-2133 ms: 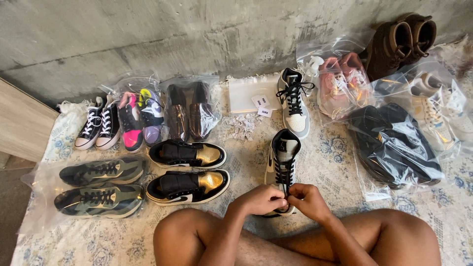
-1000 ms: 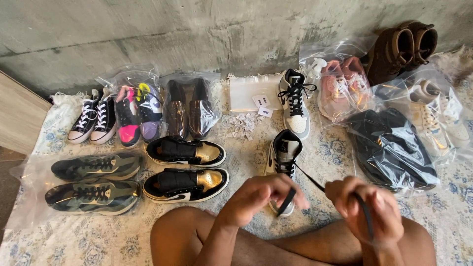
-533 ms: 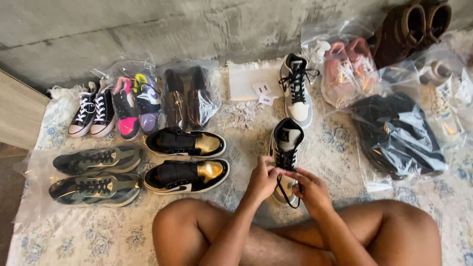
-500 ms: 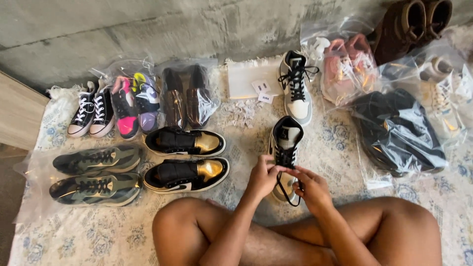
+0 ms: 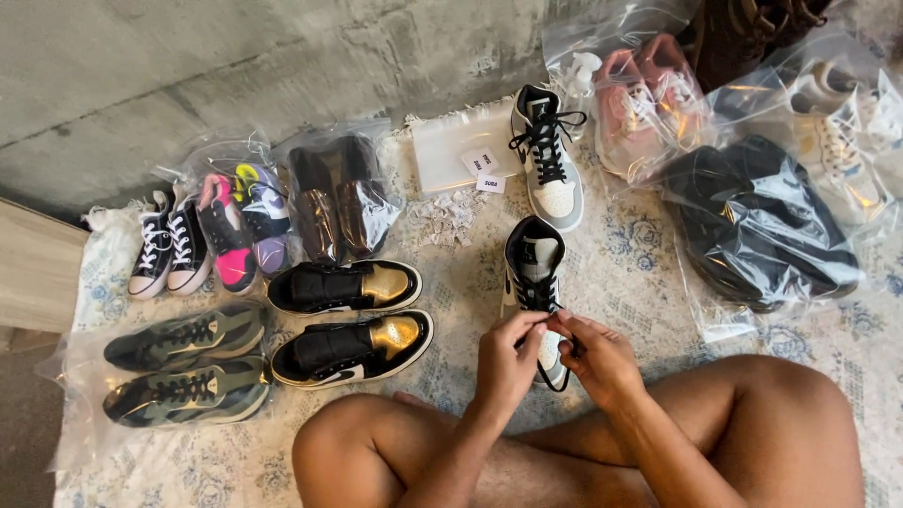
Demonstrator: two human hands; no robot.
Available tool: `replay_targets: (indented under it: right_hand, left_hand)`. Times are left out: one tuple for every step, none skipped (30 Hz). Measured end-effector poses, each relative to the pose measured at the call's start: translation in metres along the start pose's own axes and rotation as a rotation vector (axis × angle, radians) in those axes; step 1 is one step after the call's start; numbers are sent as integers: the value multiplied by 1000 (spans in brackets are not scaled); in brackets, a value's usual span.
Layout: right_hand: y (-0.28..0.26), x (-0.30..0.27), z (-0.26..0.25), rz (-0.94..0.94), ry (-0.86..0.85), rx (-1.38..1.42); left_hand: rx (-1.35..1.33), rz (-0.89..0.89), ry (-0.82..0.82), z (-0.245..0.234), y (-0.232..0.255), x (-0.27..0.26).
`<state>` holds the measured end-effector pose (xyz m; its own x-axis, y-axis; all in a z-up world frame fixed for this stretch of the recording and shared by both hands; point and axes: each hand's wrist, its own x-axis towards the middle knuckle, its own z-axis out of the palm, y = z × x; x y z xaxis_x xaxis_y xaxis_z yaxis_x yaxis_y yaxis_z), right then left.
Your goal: A person is threading laces through the eyelets of a high-top sneaker while sitting on the floor.
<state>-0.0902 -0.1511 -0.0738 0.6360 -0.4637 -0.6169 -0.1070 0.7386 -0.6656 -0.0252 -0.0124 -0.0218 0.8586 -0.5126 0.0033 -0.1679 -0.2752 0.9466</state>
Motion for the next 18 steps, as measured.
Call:
replay_targets:
  right_hand:
    - [2, 0, -1, -13, 18, 2]
    - [5, 0, -1, -9, 21, 10]
    - [8, 0, -2, -65, 44, -22]
    - [10, 0, -3, -122, 66, -55]
    - [10, -3, -1, -118, 69, -49]
    - [9, -5, 0, -175, 70, -103]
    - [7, -7, 2, -232, 70, -158]
    - [7, -8, 3, -235, 72, -154]
    - [7, -9, 4, -279, 67, -188]
    - [7, -10, 4, -323, 63, -223]
    - [5, -11, 6, -326, 65, -220]
    - [3, -13, 8, -344, 48, -192]
    - [2, -14, 11, -363, 32, -165]
    - [1, -15, 12, -365, 31, -163]
    - [1, -15, 13, -379, 4, -139]
    - [1, -16, 14, -390, -23, -116]
    - [2, -18, 14, -390, -25, -115]
    - [2, -19, 15, -393, -33, -113]
  left_hand:
    - [92, 107, 35, 5, -7, -1]
    - [98, 105, 28, 8, -12, -1]
    - [161, 165, 45, 12, -17, 0]
    - [221, 227, 62, 16, -22, 0]
    - [226, 226, 56, 18, -30, 0]
    - [167, 206, 46, 21, -37, 1]
    - [109, 186, 35, 23, -44, 2]
    - [110, 189, 32, 23, -51, 4]
    - [-16, 13, 5, 22, -57, 5]
    - [-143, -164, -20, 22, -63, 7]
    - [-142, -161, -23, 19, -55, 7]
    - [-254, -306, -10, 17, -46, 8]
    - [-366, -451, 3, 14, -38, 8]
    - [-365, -449, 2, 13, -32, 8]
    - [-441, -465, -16, 11, -26, 8]
    - [-517, -482, -32, 9, -20, 7]
    - [-516, -481, -31, 7, -22, 7]
    - [-513, -466, -64, 6, -23, 7]
